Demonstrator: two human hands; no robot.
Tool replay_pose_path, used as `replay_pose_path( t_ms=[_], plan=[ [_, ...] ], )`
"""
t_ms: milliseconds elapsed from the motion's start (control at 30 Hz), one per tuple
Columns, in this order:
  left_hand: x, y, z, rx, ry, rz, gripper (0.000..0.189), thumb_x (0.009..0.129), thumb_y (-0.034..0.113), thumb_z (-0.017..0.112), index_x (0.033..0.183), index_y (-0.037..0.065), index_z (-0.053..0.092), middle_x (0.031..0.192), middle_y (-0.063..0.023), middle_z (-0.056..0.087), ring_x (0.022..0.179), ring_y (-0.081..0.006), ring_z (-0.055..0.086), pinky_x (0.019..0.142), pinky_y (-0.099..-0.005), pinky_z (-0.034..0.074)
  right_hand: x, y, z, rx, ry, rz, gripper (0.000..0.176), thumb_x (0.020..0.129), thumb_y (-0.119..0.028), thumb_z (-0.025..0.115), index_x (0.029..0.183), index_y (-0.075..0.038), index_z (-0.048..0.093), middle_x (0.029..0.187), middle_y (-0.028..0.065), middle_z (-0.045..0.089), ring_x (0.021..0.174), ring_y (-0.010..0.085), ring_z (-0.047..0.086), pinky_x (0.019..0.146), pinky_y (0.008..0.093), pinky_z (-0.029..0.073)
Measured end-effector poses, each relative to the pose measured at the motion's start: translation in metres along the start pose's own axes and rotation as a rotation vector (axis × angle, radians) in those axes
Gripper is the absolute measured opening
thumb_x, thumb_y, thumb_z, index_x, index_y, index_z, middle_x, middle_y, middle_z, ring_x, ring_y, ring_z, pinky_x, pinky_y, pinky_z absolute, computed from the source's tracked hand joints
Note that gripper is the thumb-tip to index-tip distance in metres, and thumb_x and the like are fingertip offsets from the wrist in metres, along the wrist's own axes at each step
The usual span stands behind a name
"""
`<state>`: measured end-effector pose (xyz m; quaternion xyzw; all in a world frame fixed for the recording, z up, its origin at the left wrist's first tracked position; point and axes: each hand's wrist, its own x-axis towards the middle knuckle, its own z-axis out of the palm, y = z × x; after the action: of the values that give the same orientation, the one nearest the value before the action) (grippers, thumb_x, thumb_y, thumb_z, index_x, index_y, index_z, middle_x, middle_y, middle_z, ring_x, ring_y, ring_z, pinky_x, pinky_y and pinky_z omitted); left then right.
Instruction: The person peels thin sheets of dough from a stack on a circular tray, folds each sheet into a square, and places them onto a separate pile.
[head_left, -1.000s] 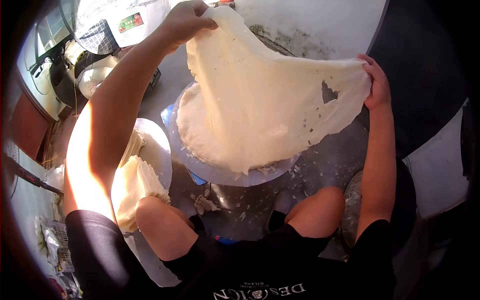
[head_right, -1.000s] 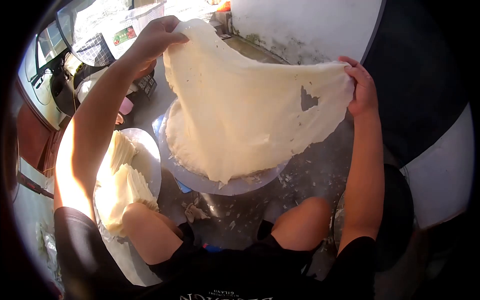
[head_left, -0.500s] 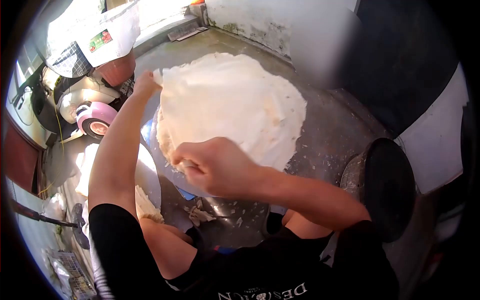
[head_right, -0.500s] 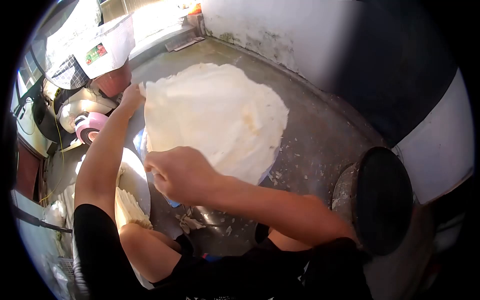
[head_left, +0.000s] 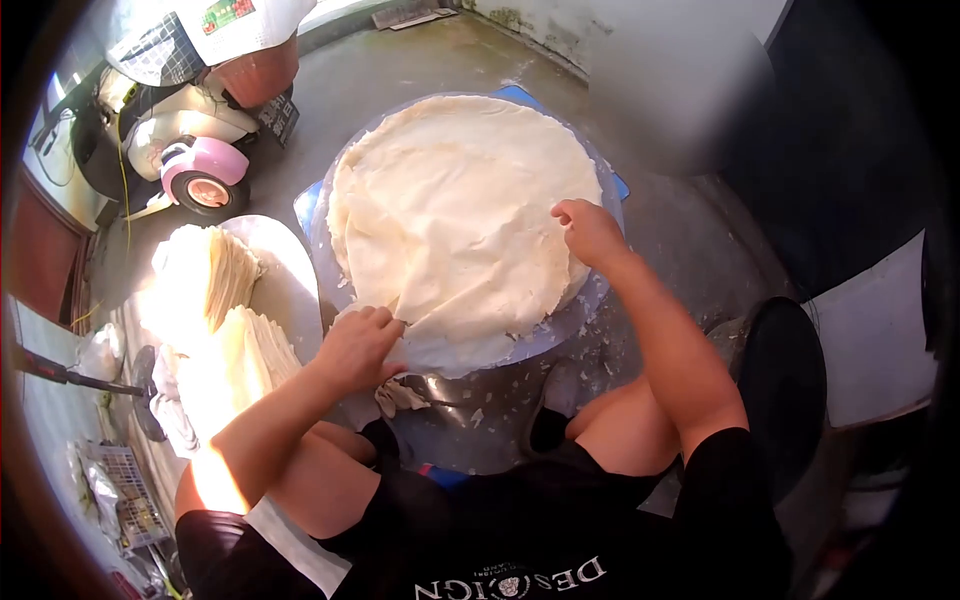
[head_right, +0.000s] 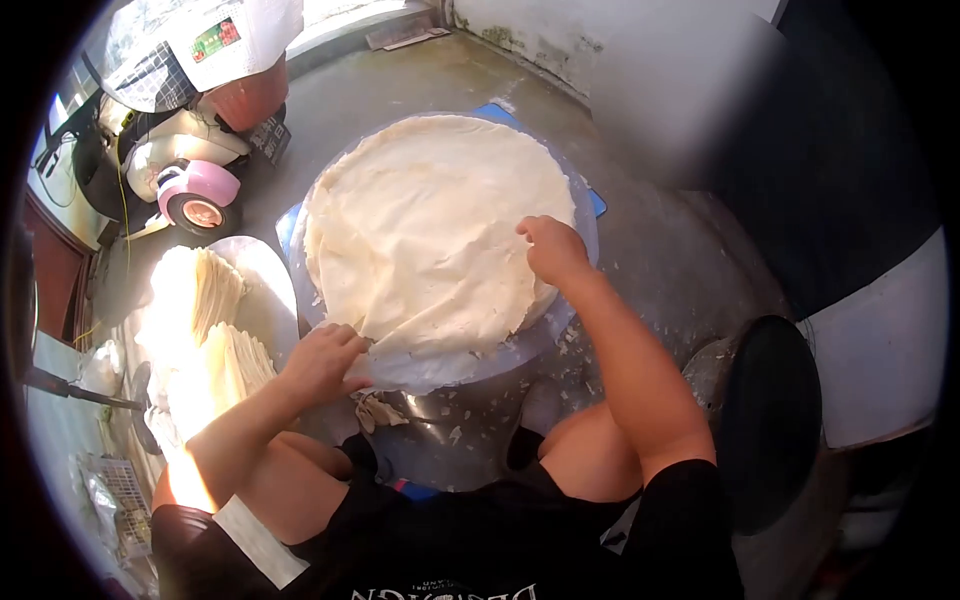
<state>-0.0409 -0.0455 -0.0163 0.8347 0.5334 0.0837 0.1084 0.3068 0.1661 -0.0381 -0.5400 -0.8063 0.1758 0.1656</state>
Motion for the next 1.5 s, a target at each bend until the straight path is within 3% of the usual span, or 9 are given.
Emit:
replay_pose_path(
  t_ms=[133,400,633,800,967,1133,1267,1400,1500],
  plan=[
    [-0.009,0.001,0.039,0.365,-0.062,0.397,0.045,0.071,0.033,0.080,0.101,0.009,0.058,0.099,-0.0069,0.054,0.098,-0.0232,0.056,0.082,-0.0359,0.045,0.007,-0.001,0.014,0.080,-0.075,0.240,0.040,0.081,-0.010,0.065,0.121,-0.007,0.063,0.112,0.0170,0.069,0.103,0.0334,0.067,0.089,0.0433,0.053],
    [-0.010,-0.007,0.046,0.543,-0.007,0.263,0.022,0.080,0.018,0.061,0.098,0.008,0.056,0.097,-0.0074,0.053,0.095,-0.0230,0.056,0.081,-0.0337,0.044,0.031,-0.011,0.033,0.011,0.108,0.482,0.040,0.077,-0.021,0.073,0.110,-0.001,0.064,0.107,0.0191,0.071,0.105,0.0383,0.067,0.088,0.0451,0.054],
    [-0.022,-0.006,0.027,0.269,-0.052,0.216,0.014,0.081,0.012,0.059,0.095,0.009,0.058,0.098,-0.0084,0.057,0.097,-0.0268,0.060,0.080,-0.0388,0.050,0.051,0.010,0.032,0.202,0.116,0.402,0.023,0.074,-0.020,0.075,0.087,-0.002,0.070,0.091,0.0173,0.072,0.089,0.0335,0.070,0.074,0.0421,0.056],
    [-0.034,-0.019,-0.013,-0.122,0.285,-0.089,0.025,0.083,0.001,0.064,0.107,0.006,0.066,0.098,-0.0113,0.069,0.090,-0.0293,0.069,0.078,-0.0380,0.055,0.041,-0.005,-0.014,1.265,-0.047,0.301,0.032,0.085,-0.006,0.063,0.116,-0.001,0.068,0.090,0.0076,0.068,0.078,0.0138,0.064,0.066,0.0329,0.053],
    [-0.027,0.004,-0.125,-0.636,0.677,-0.497,0.025,0.090,-0.007,0.052,0.111,-0.002,0.065,0.102,-0.0045,0.067,0.090,-0.0131,0.065,0.083,-0.0257,0.051,0.032,-0.027,-0.105,1.771,0.015,-0.079,0.042,0.089,-0.006,0.057,0.130,0.002,0.058,0.093,0.0069,0.069,0.082,0.0156,0.067,0.075,0.0306,0.056],
    [-0.001,-0.040,-0.203,-0.547,0.780,-0.185,0.019,0.097,0.005,0.054,0.110,0.000,0.066,0.087,-0.0008,0.065,0.074,-0.0065,0.058,0.070,-0.0223,0.047,-0.002,-0.091,-0.204,1.297,0.062,-0.402,0.037,0.089,-0.004,0.056,0.124,0.005,0.060,0.103,0.0088,0.071,0.090,0.0165,0.071,0.078,0.0274,0.057],
    [0.045,-0.068,-0.229,-0.531,0.707,-0.296,0.019,0.097,0.014,0.060,0.107,0.001,0.068,0.083,-0.0001,0.066,0.071,-0.0072,0.059,0.068,-0.0243,0.048,0.045,-0.099,-0.216,0.682,0.352,-0.112,0.021,0.089,-0.005,0.060,0.109,0.002,0.065,0.084,0.0060,0.073,0.072,0.0148,0.071,0.063,0.0257,0.053],
    [0.087,-0.104,-0.240,-0.270,0.769,-0.169,0.022,0.097,0.019,0.062,0.107,0.001,0.069,0.082,-0.0002,0.067,0.070,-0.0077,0.060,0.067,-0.0254,0.049,0.085,-0.105,-0.220,0.735,0.404,-0.010,0.011,0.090,-0.012,0.063,0.095,-0.003,0.067,0.074,0.0034,0.070,0.064,0.0118,0.067,0.058,0.0264,0.050],
    [0.100,-0.105,-0.262,-0.470,0.901,-0.236,0.023,0.096,0.019,0.062,0.108,0.000,0.069,0.083,-0.0011,0.069,0.073,-0.0074,0.061,0.068,-0.0253,0.049,0.090,-0.115,-0.245,0.696,0.537,-0.128,0.013,0.089,-0.015,0.064,0.094,-0.004,0.068,0.075,0.0032,0.071,0.065,0.0107,0.066,0.061,0.0269,0.050]
  ],
)
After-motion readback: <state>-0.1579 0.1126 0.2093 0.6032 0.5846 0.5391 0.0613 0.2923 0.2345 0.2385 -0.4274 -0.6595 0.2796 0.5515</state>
